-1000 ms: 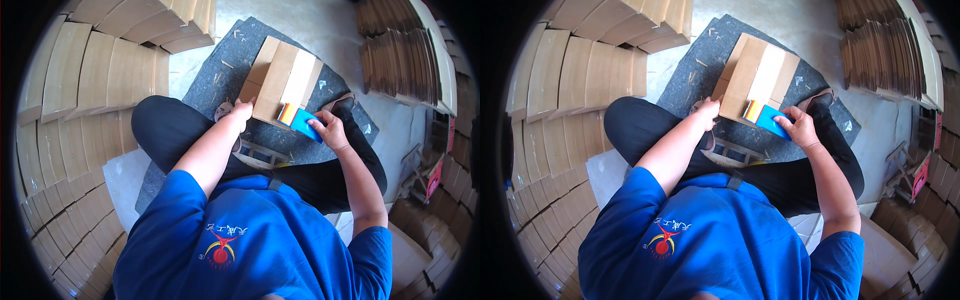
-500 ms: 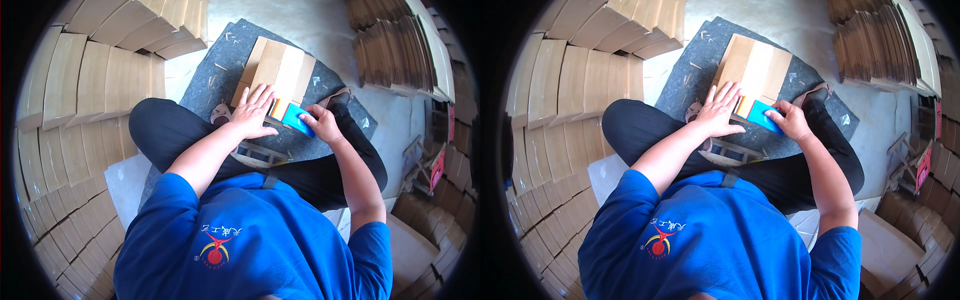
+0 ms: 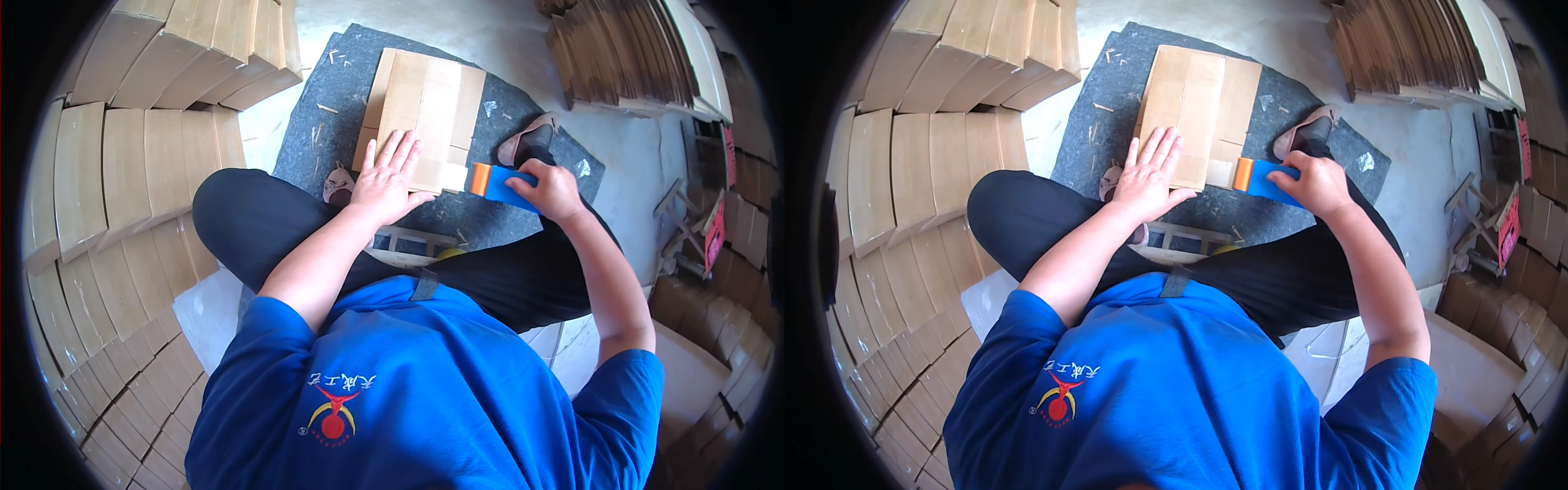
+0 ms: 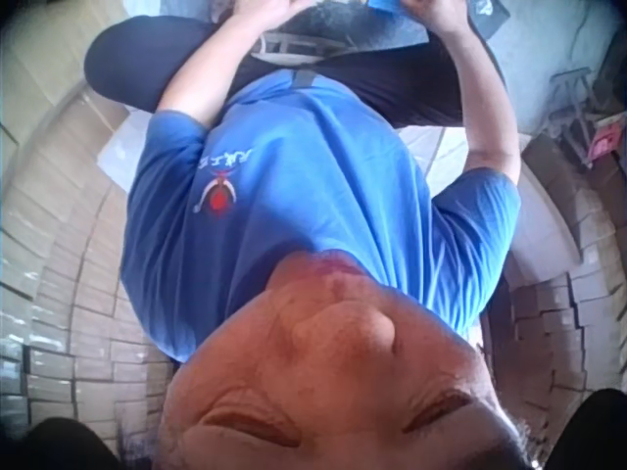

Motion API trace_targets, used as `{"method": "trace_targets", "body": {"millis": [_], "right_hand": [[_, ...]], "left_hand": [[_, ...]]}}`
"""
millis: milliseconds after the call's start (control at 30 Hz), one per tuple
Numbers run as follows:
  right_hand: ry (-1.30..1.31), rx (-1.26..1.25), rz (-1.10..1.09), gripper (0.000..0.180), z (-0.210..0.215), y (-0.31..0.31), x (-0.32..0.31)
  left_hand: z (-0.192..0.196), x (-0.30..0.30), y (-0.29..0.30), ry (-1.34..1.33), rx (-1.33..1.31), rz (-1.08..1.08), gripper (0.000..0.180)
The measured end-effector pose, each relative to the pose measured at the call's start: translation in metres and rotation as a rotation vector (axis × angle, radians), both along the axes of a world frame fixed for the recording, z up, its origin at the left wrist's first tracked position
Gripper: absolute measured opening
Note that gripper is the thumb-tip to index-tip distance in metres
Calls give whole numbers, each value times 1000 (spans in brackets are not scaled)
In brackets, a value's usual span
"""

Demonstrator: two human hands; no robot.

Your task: The person is seen folding flat cardboard sections into boxes and sealing the bottom with a tape dispenser.

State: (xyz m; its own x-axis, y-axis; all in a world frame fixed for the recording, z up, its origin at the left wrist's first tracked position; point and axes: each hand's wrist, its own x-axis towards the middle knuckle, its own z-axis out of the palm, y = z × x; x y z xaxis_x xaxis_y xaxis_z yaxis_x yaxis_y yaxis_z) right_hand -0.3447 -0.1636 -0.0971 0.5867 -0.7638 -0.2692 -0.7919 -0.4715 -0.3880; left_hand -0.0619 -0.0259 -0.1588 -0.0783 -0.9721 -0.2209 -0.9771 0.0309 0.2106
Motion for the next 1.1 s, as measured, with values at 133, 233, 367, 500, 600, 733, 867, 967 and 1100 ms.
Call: {"method": "trace_targets", "body": {"millis": [133, 233, 367, 500, 600, 733, 867, 967, 1100], "right_hand": [[128, -93, 72, 36, -28, 14, 50], [149, -105, 11, 34, -19, 33, 88], [100, -149, -88, 28, -21, 49, 101], [80, -195, -97, 28, -32, 61, 112], [90, -182, -103, 22, -27, 68, 118], [193, -52, 14, 16, -65, 103, 129], [345, 231, 47, 23, -103, 117, 106], [406, 278, 192, 25, -112, 119, 97], [346, 304, 195, 26, -104, 124, 105]], "left_hand": [[-1, -1, -1, 15, 10, -1, 93], [0, 5, 3, -16, 11, 13, 94], [4, 11, 3, -33, 37, 24, 95], [2, 13, 7, -100, 104, 75, 103], [3, 10, 5, -118, 92, 75, 105], [2, -8, 0, -119, 56, 53, 103], [4, -2, -2, -36, 46, 31, 106], [16, -14, -9, 4, 51, 45, 105], [20, -15, -27, 60, -63, 152, 76]]}}
